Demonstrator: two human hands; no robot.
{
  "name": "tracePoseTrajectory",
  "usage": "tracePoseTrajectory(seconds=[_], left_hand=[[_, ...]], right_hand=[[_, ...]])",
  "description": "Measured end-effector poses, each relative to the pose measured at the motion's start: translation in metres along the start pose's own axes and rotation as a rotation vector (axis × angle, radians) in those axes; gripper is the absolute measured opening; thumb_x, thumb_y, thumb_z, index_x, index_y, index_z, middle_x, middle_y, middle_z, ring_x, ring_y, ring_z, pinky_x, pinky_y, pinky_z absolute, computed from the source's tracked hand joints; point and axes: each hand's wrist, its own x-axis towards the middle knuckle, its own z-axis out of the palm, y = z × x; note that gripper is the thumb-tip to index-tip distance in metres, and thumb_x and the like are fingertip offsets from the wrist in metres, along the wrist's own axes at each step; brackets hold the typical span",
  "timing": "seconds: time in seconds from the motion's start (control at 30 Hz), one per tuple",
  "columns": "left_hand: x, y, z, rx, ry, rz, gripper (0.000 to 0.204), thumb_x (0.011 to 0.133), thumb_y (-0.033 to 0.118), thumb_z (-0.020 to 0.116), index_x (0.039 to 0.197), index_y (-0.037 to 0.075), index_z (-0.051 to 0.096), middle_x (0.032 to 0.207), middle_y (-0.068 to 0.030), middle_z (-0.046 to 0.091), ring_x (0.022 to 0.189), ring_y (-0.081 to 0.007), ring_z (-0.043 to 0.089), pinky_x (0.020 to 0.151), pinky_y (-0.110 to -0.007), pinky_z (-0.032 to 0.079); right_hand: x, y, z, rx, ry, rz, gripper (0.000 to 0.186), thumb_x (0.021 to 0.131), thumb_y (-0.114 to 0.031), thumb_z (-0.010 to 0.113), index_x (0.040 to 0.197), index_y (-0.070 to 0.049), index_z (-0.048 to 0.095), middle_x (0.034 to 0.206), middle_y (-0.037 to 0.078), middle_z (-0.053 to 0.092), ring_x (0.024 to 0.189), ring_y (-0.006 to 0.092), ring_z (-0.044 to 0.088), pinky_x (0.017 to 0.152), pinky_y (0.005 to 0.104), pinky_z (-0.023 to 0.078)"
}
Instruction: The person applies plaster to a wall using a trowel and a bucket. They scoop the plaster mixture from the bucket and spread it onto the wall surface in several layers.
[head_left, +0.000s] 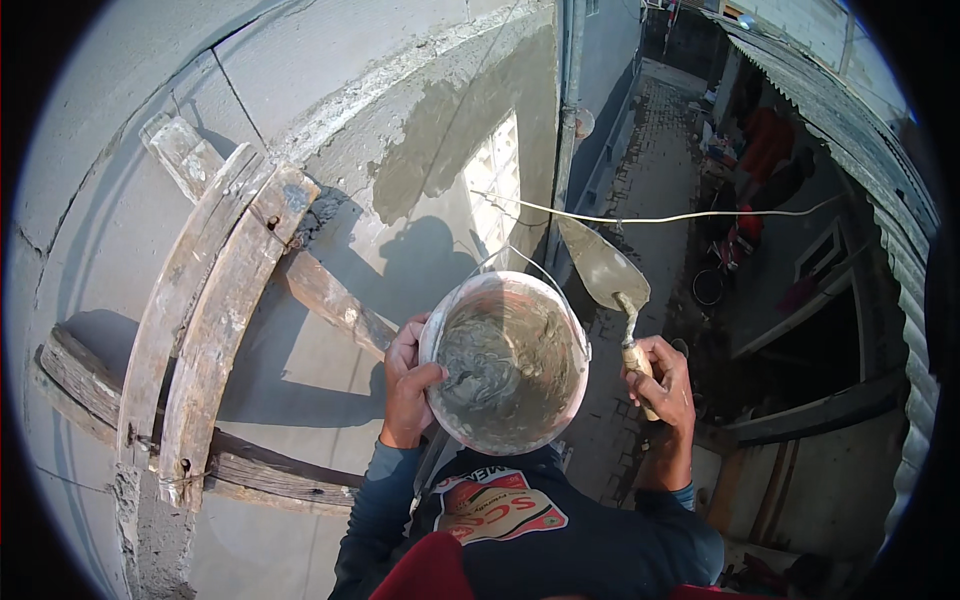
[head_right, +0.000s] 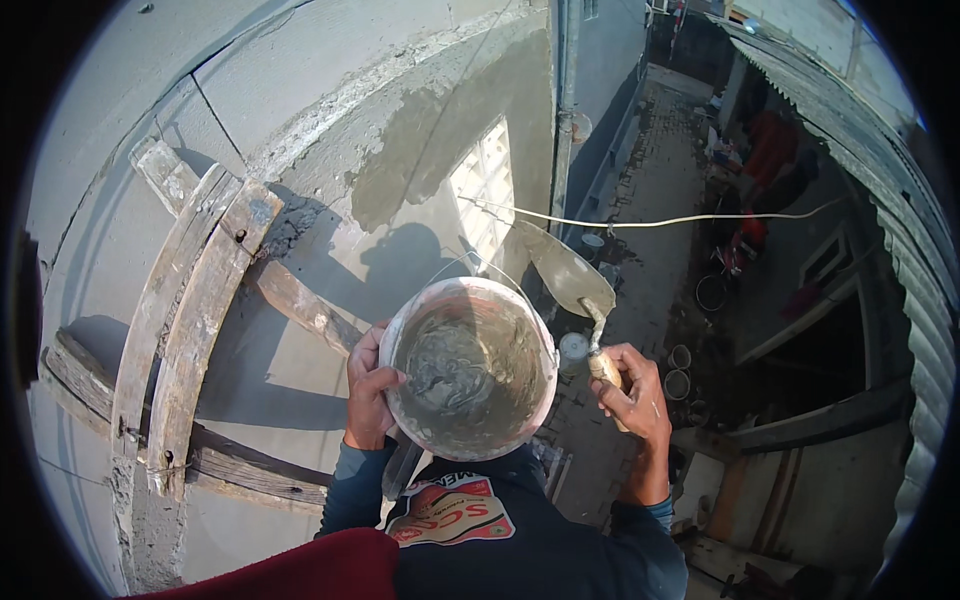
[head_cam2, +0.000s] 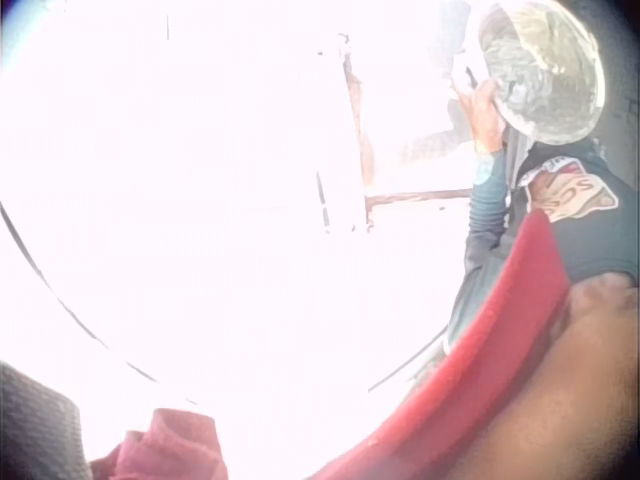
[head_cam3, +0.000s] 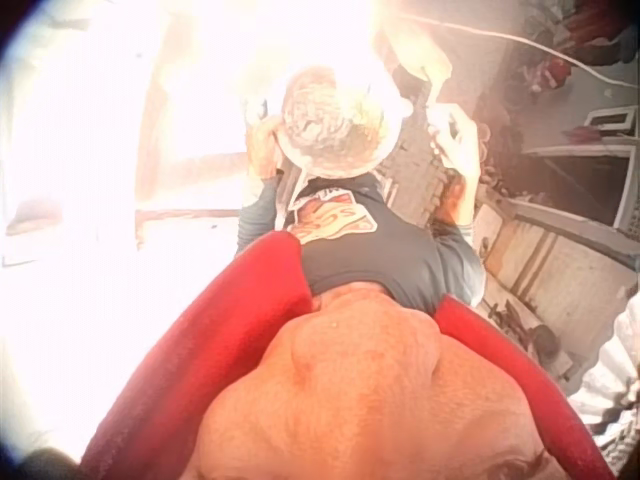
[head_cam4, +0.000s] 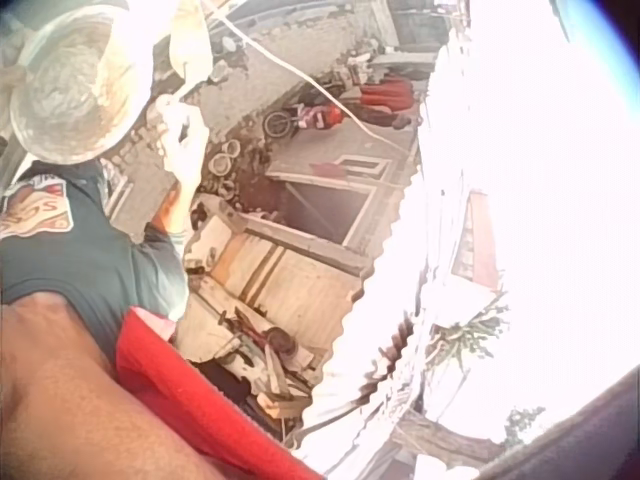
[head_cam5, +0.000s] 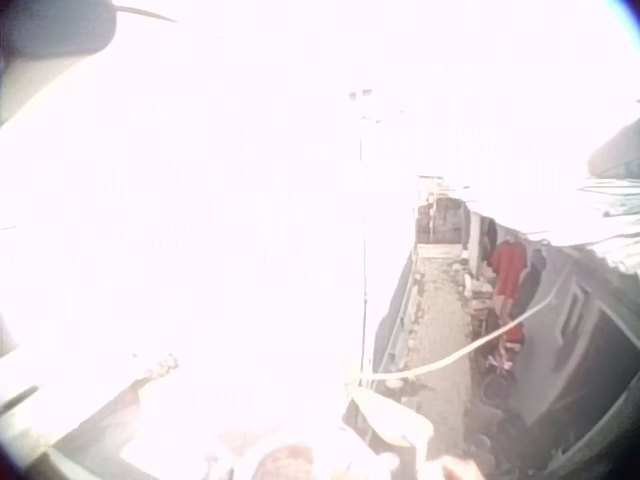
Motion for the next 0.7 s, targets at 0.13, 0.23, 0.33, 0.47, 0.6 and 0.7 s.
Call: tracePoseTrajectory(seconds=[0.13, 0.23, 0.33, 0.47, 0.6, 0.7], left_hand=[[-0.01, 0.013, -0.002, 0.024, 0.051, 0.082, 0.04, 0.056, 0.001, 0.056, 0.096, -0.002, 0.057, 0.125, -0.0136, 0.052, 0.111, -0.023, 0.055, 0.103, -0.032, 0.04], [-0.012, 0.016, -0.007, 0.051, 0.065, 0.164, 0.039, 0.055, 0.004, 0.057, 0.093, -0.002, 0.057, 0.124, -0.0136, 0.051, 0.109, -0.0234, 0.055, 0.103, -0.032, 0.039], [-0.012, 0.024, 0.0, 0.109, 0.102, 0.173, 0.037, 0.053, 0.007, 0.056, 0.09, -0.001, 0.056, 0.121, -0.0133, 0.051, 0.106, -0.0228, 0.055, 0.101, -0.03, 0.039], [-0.008, 0.022, 0.001, 0.171, 0.082, 0.208, 0.037, 0.052, 0.008, 0.056, 0.088, -0.001, 0.056, 0.12, -0.0128, 0.051, 0.106, -0.0221, 0.054, 0.1, -0.029, 0.039], [-0.004, 0.021, 0.01, 0.158, 0.048, 0.169, 0.037, 0.053, 0.006, 0.055, 0.089, -0.001, 0.056, 0.122, -0.013, 0.051, 0.107, -0.0216, 0.055, 0.099, -0.029, 0.04], [0.0, 0.018, 0.02, 0.149, -0.013, 0.144, 0.038, 0.054, 0.004, 0.056, 0.091, -0.002, 0.057, 0.123, -0.0129, 0.051, 0.109, -0.0213, 0.054, 0.1, -0.028, 0.04]], right_hand=[[0.006, -0.008, 0.002, -0.063, -0.058, -0.033, 0.025, 0.077, -0.003, 0.063, 0.102, 0.002, 0.058, 0.073, 0.003, 0.061, 0.056, 0.0067, 0.054, 0.048, 0.0234, 0.043], [0.011, -0.005, -0.003, -0.222, -0.096, -0.066, 0.026, 0.074, -0.004, 0.066, 0.1, 0.002, 0.059, 0.07, 0.006, 0.061, 0.055, 0.0104, 0.055, 0.05, 0.027, 0.043], [0.015, -0.023, -0.001, -0.431, -0.123, -0.17, 0.027, 0.072, -0.004, 0.068, 0.098, 0.001, 0.06, 0.068, 0.011, 0.061, 0.054, 0.0195, 0.058, 0.053, 0.0315, 0.044], [0.008, -0.037, 0.004, -0.537, -0.138, -0.228, 0.031, 0.075, -0.008, 0.071, 0.102, 0.001, 0.06, 0.075, 0.018, 0.063, 0.061, 0.0335, 0.061, 0.059, 0.0361, 0.047], [-0.001, -0.025, -0.005, -0.54, -0.155, -0.243, 0.036, 0.081, -0.015, 0.073, 0.11, 0.0, 0.057, 0.084, 0.019, 0.065, 0.069, 0.0364, 0.063, 0.063, 0.0382, 0.049], [-0.009, -0.023, -0.01, -0.538, -0.137, -0.223, 0.035, 0.084, -0.017, 0.074, 0.109, 0.0, 0.057, 0.083, 0.02, 0.065, 0.068, 0.0357, 0.063, 0.062, 0.0383, 0.048]])
